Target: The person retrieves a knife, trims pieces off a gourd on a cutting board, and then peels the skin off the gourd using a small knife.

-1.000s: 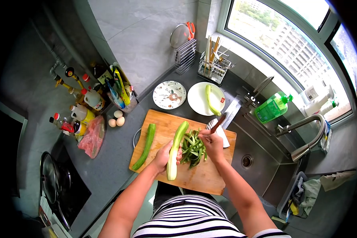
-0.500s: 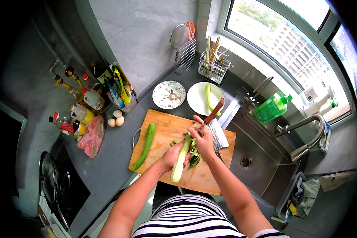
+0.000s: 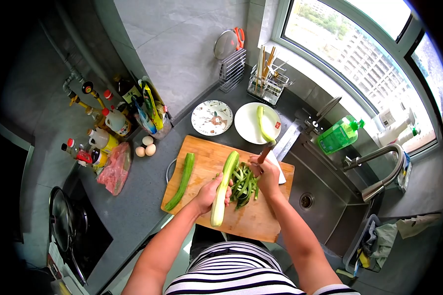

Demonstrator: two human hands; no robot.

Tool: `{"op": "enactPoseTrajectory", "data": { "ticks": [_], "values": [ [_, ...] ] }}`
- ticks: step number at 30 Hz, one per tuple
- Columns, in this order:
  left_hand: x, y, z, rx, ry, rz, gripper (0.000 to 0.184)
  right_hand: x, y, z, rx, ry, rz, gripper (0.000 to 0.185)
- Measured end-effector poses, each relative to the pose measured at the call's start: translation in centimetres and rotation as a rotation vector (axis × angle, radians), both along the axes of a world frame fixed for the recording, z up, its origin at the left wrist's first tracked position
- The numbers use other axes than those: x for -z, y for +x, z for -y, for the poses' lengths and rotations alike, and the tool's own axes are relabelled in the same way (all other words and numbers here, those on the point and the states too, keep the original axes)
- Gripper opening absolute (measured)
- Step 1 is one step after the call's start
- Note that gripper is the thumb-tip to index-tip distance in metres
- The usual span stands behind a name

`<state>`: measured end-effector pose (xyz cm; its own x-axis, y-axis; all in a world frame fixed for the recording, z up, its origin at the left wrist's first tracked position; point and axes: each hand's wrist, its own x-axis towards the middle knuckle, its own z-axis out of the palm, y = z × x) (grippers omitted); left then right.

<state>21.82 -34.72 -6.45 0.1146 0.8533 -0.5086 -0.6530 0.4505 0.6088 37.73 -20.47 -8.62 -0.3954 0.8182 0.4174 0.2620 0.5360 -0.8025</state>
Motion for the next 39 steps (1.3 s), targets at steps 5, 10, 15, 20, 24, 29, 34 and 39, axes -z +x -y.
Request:
{"op": "enactPoseTrajectory", "data": {
  "ticks": [5, 10, 15, 20, 24, 29, 34, 39],
  "values": [
    [0.6, 0.2, -0.7, -0.012, -0.034, 0.069, 0.046, -0.3, -1.2, 2.0, -0.106, -0.502, -0.282, 0.006],
    [-0.1, 1.2, -1.3, -0.044, 0.006, 0.049, 0.046, -2.5, -2.3, 5.1, -0.306, -0.759, -0.282, 0.016],
    [0.7, 0.8, -1.5, 0.021, 0.035, 0.038, 0.051, -3.6, -2.5, 4.8, -0.291, -0.824, -0.326, 0.015],
    [1.2, 1.0, -2.3, -0.255, -0.211, -0.161, 0.055, -1.7, -1.8, 2.5, -0.135, -0.373, -0.227, 0.013],
    [1.8, -0.1, -1.8, -0.311, -0.089, -0.275, 0.048, -0.6, -0.9, 2.1, -0.088, -0.634, -0.191, 0.014],
    [2.0, -0.3, -1.7, -0.311, -0.078, -0.187, 0.046, 0.6, -0.6, 2.4, -0.089, -0.777, -0.324, 0.015],
    [1.1, 0.8, -2.0, -0.207, -0.075, 0.022, 0.048, -0.6, -1.4, 3.1, -0.198, -0.566, -0.31, 0.016],
    [-1.7, 2.2, -2.4, -0.079, 0.031, -0.111, 0.047, -3.1, -2.7, 3.9, -0.368, -0.433, -0.176, 0.018]
  ]
}}
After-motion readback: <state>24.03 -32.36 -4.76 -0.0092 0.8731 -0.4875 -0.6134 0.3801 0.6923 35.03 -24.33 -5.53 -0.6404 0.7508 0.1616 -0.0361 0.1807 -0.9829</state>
